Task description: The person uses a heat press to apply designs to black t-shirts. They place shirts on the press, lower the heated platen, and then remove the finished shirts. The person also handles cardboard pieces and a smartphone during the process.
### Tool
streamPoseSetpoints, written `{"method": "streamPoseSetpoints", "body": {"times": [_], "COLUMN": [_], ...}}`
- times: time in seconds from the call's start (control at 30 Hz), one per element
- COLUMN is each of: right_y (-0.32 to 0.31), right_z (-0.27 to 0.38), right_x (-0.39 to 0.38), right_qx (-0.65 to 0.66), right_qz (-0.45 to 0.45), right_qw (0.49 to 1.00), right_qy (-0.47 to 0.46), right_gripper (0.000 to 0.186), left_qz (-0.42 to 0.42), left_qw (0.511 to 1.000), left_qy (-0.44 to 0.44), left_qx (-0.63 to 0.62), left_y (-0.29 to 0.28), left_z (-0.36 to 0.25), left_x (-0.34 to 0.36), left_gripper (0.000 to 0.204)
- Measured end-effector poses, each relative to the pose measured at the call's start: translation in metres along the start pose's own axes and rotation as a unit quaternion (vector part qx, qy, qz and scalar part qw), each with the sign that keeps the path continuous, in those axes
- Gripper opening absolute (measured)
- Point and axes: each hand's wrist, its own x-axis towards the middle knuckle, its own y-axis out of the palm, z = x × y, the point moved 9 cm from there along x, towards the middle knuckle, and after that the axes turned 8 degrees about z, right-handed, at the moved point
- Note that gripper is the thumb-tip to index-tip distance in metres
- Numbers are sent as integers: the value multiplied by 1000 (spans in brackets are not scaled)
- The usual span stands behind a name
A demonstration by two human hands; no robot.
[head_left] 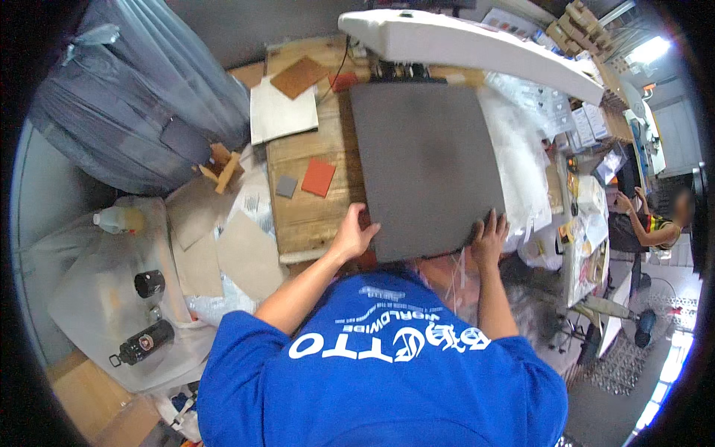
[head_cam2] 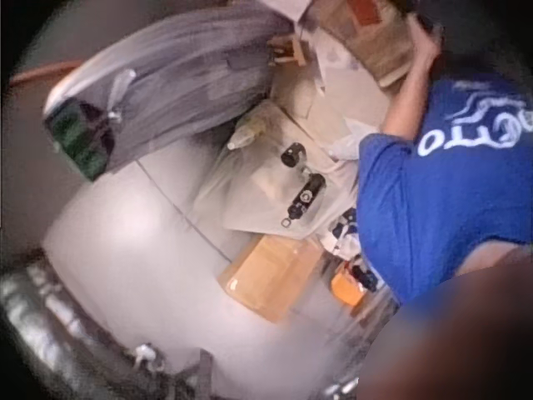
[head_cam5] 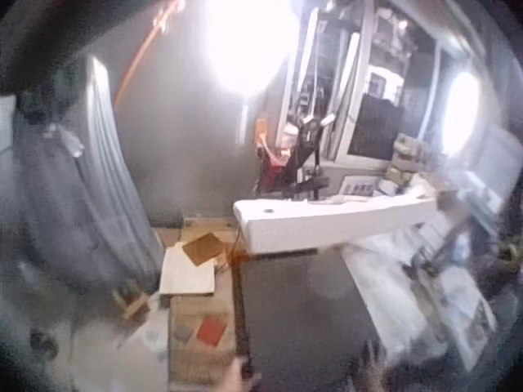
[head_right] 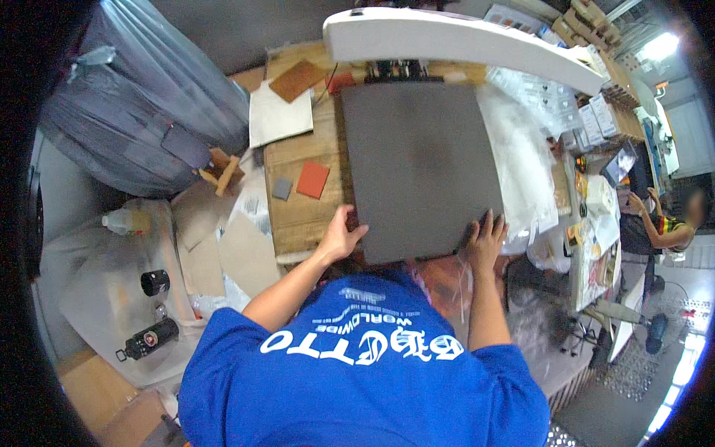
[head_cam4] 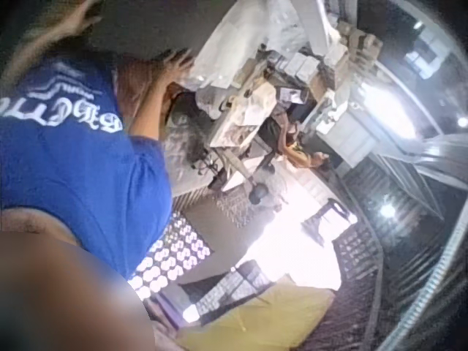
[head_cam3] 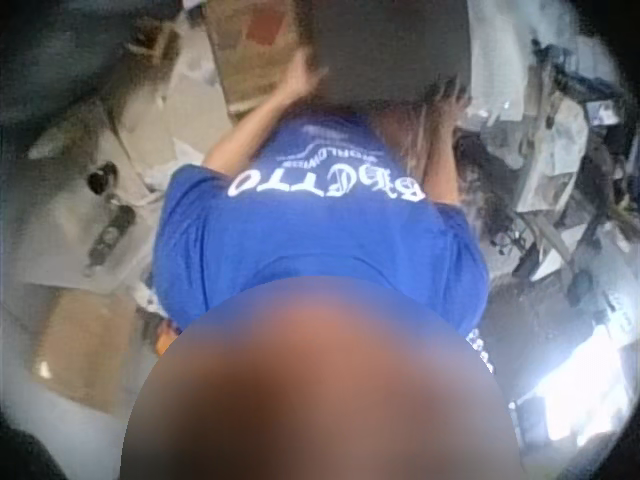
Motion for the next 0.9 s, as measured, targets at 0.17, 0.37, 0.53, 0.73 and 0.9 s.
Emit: {"method": "streamPoseSetpoints", "body": {"times": [0.17,0.37,0.53,0.73,0.9], "right_y": [6,-4,-3,-4,-6], "right_z": [-5,-3,-10,-14,1], "right_x": [-18,-29,-37,-43,-54], "right_qx": [30,42,29,25,47], "right_qz": [-51,5,61,118,125], "right_qw": [998,999,997,985,965], "right_qy": [3,31,32,121,224], "right_gripper": [55,54,56,58,58], "left_qz": [25,-111,-116,-7,-17], "left_qw": [999,969,965,919,876], "left_qy": [-47,-33,115,45,68], "left_qx": [0,-220,-203,-393,-476], "left_y": [-1,-86,-171,-182,-220], "left_z": [16,24,-36,-71,-77], "left_x": [-1,60,222,399,455], "left_gripper": [48,28,23,35,47]}}
